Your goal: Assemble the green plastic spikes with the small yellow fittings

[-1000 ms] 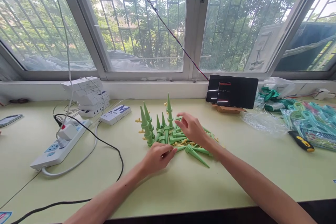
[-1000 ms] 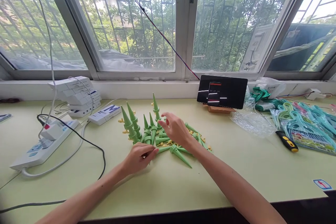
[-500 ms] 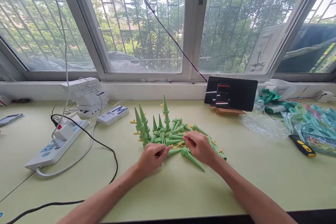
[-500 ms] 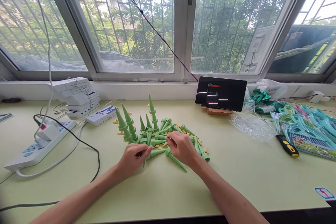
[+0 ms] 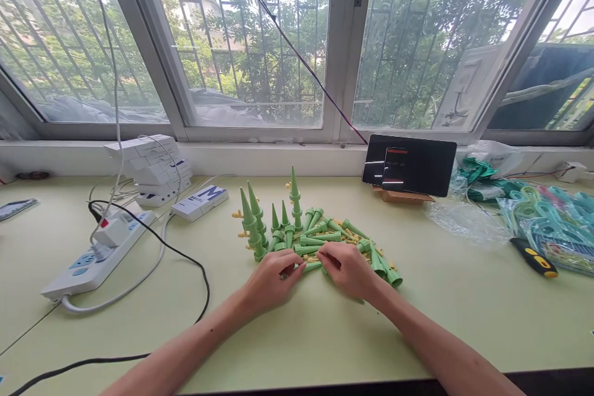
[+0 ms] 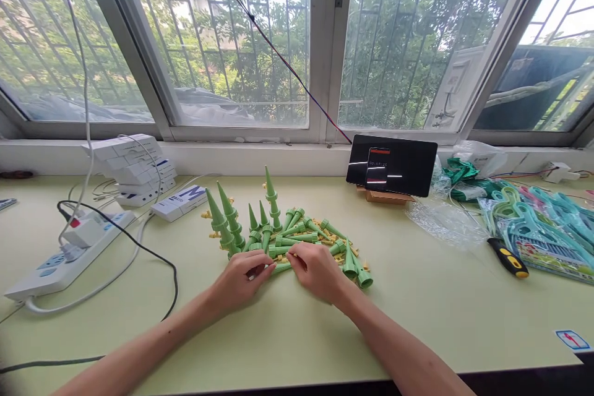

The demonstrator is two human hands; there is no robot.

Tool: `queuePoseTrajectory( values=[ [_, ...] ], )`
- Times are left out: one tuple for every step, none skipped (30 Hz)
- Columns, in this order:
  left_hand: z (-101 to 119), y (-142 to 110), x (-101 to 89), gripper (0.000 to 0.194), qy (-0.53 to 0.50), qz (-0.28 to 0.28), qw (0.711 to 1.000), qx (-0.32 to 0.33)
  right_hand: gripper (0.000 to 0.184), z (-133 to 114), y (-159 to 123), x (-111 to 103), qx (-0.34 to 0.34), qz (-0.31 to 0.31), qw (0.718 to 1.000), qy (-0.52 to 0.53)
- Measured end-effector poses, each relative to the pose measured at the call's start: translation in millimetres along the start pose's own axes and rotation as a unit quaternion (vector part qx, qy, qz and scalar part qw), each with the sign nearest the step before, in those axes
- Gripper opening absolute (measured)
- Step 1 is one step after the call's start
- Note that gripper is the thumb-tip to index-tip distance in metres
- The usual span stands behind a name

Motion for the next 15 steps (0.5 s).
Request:
queuePoseTrajectory(
  values=[
    [0.1, 0.0, 0.1, 0.022, 0.000, -0.003, 1.000, 0.001, 0.020, -0.2, -0.1, 0.4, 0.002, -0.001, 1.000, 0.002],
    [0.2, 0.0, 0.1, 0.021, 0.001, -0.005, 1.000, 0.001, 0.020, -0.5, -0.1, 1.0, 0.003, -0.004, 1.000, 0.004],
    [0.3, -0.1, 0.2, 0.021, 0.002, -0.005, 1.000, 0.002, 0.021, -0.9, 0.0, 1.6, 0.005, -0.007, 1.000, 0.004],
    [0.4, -0.1, 0.3, 0.021, 0.004, -0.005, 1.000, 0.003, 0.021, -1.3, 0.1, 2.2, 0.006, -0.010, 1.000, 0.004],
    [0.5, -0.2, 0.4, 0.021, 0.005, -0.004, 1.000, 0.004, 0.021, -1.8, 0.2, 2.8, 0.006, -0.012, 1.000, 0.004],
    [0.5, -0.4, 0.5, 0.021, 0.006, -0.004, 1.000, 0.004, 0.021, -2.2, 0.2, 3.3, 0.006, -0.014, 1.000, 0.006],
    [0.5, -0.6, 0.7, 0.021, 0.007, -0.004, 1.000, 0.004, 0.021, -2.6, 0.1, 3.7, 0.005, -0.014, 1.000, 0.008],
    [0.4, -0.9, 0.8, 0.022, 0.008, -0.005, 1.000, 0.003, 0.021, -2.7, 0.0, 4.1, 0.005, -0.015, 1.000, 0.010],
    [0.3, -1.3, 0.8, 0.022, 0.009, -0.006, 1.000, 0.002, 0.021, -2.8, -0.1, 4.5, 0.005, -0.015, 1.000, 0.013],
    [0.2, -1.7, 0.7, 0.023, 0.010, -0.007, 1.000, 0.000, 0.021, -2.7, -0.2, 4.8, 0.005, -0.015, 1.000, 0.015],
    [0.0, -2.0, 0.3, 0.025, 0.010, -0.007, 1.000, -0.004, 0.021, -2.5, -0.3, 4.9, 0.005, -0.014, 1.000, 0.015],
    [-0.1, -2.2, -0.3, 0.027, 0.013, -0.005, 1.000, -0.006, 0.021, -2.1, -0.4, 5.0, 0.007, -0.015, 1.000, 0.015],
    [0.0, -2.1, -0.9, 0.029, 0.015, -0.005, 1.000, -0.007, 0.022, -1.7, -0.4, 5.1, 0.008, -0.015, 1.000, 0.014],
    [0.0, -2.0, -2.3, 0.032, 0.020, 0.002, 1.000, -0.007, 0.022, -1.2, -0.4, 5.0, 0.008, -0.014, 1.000, 0.013],
    [0.5, -1.6, -3.2, 0.033, 0.024, 0.004, 1.000, -0.002, 0.022, -0.8, -0.3, 5.0, 0.009, -0.014, 1.000, 0.012]
  ],
)
Point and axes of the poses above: each hand's wrist, its own y-axis towards the middle knuckle, its own x-axis out of the palm, z = x × y, the point moved 6 cm from there along y, towards the middle knuckle, and after that the axes turned 7 degrees about -z, right-handed, at the moved point
